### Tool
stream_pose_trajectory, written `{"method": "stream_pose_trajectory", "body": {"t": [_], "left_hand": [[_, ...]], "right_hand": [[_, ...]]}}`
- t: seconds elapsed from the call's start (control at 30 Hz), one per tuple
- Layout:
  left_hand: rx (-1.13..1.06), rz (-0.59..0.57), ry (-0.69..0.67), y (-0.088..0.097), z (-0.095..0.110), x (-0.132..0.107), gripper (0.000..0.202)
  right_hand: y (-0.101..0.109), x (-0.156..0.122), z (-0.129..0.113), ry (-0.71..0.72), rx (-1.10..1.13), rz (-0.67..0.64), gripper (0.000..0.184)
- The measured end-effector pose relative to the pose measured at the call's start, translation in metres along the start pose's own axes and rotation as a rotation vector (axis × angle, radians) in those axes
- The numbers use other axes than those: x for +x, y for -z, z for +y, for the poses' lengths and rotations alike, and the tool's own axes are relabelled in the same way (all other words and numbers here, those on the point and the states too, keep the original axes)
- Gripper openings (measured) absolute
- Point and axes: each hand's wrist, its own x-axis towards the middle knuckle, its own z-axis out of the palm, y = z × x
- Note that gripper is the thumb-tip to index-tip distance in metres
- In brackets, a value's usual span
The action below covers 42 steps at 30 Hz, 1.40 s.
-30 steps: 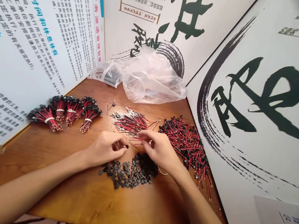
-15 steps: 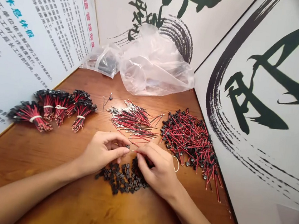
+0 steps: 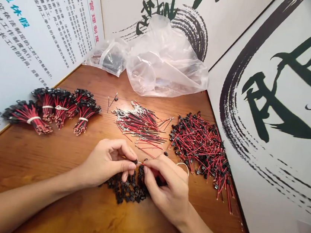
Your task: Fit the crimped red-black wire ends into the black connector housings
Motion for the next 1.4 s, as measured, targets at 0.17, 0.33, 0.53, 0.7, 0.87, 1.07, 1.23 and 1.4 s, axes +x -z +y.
{"method": "stream_pose_trajectory", "body": {"t": [0.17, 0.33, 0.53, 0.7, 0.87, 1.07, 1.23, 1.4], "left_hand": [[-0.017, -0.011, 0.012, -0.0012, -0.0004, -0.0005, 0.022], [0.011, -0.011, 0.002, -0.0006, -0.0008, 0.0001, 0.018], [0.099, -0.032, -0.001, -0.0010, -0.0001, -0.0026, 0.018], [0.106, -0.031, -0.012, -0.0021, 0.0003, -0.0040, 0.016], [0.133, -0.058, -0.067, -0.0018, -0.0003, -0.0042, 0.011], [0.182, -0.064, -0.126, -0.0005, -0.0012, -0.0055, 0.009], [0.195, -0.131, -0.167, 0.0003, -0.0027, -0.0061, 0.008], [0.160, -0.139, -0.160, -0.0006, -0.0070, -0.0073, 0.010]], "right_hand": [[-0.0004, -0.0009, 0.0000, 0.023, -0.028, -0.011, 0.014], [-0.0008, -0.0041, 0.0005, 0.107, -0.084, -0.043, 0.015], [0.0030, -0.0010, -0.0051, -0.041, 0.020, -0.075, 0.016], [0.0063, 0.0016, -0.0050, -0.198, 0.090, -0.104, 0.018], [0.0070, 0.0016, -0.0043, -0.314, 0.125, -0.145, 0.017], [0.0075, 0.0025, -0.0051, -0.375, 0.166, -0.146, 0.017], [0.0082, 0.0044, -0.0039, -0.534, 0.324, -0.228, 0.014], [0.0054, 0.0032, -0.0070, -0.457, 0.238, -0.172, 0.016]]}}
